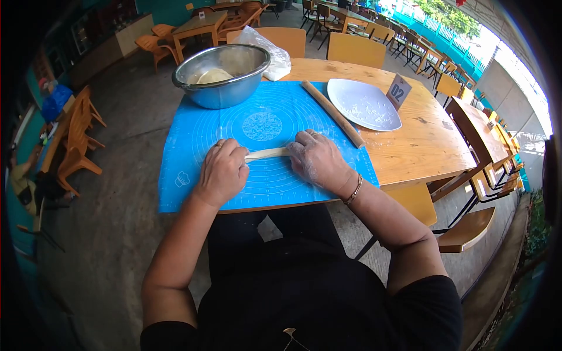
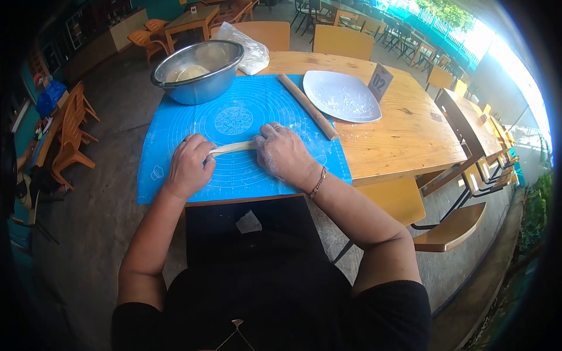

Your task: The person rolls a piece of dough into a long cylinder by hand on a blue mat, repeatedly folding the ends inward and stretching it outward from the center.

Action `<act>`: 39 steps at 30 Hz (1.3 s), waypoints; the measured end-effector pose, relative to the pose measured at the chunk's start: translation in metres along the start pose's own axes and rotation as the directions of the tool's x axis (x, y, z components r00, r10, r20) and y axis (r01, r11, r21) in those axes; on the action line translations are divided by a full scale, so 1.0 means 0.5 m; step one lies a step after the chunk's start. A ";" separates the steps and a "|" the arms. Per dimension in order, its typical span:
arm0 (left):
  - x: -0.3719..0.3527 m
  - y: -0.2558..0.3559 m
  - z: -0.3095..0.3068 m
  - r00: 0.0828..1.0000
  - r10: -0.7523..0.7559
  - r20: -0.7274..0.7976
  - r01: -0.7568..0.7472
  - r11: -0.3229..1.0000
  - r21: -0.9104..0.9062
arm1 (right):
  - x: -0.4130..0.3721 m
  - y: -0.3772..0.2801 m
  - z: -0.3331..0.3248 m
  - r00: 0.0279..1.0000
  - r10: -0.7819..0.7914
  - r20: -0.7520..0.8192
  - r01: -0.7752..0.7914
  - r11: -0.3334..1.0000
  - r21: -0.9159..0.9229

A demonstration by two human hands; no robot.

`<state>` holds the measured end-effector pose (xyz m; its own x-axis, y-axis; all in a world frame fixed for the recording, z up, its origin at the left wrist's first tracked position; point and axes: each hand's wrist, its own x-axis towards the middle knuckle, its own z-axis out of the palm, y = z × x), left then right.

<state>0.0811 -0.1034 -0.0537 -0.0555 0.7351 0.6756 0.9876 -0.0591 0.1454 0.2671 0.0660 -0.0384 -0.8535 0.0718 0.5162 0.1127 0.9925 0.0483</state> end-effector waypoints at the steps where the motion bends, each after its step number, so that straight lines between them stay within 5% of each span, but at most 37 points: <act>1: -0.001 0.001 0.001 1.000 0.000 0.003 0.000 1.000 -0.003 | -0.001 -0.003 -0.002 1.000 0.022 0.007 -0.022 1.000 0.019; 13: 0.001 0.003 0.004 1.000 0.024 -0.016 -0.024 1.000 0.008 | -0.014 0.042 -0.003 1.000 -0.008 -0.004 0.008 0.997 -0.081; 32: 0.005 0.011 -0.004 0.998 0.053 0.021 -0.053 0.998 0.022 | -0.016 0.058 -0.002 0.998 0.054 0.039 -0.054 0.999 -0.001; 39: 0.004 0.011 0.002 0.998 0.057 0.002 -0.057 0.998 0.030 | -0.030 0.056 0.004 0.998 -0.004 -0.056 0.002 0.999 -0.042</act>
<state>0.0864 -0.1015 -0.0521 0.0009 0.7318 0.6815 0.9931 -0.0805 0.0852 0.2821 0.0929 -0.0463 -0.8239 0.0618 0.5633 0.1323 0.9875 0.0852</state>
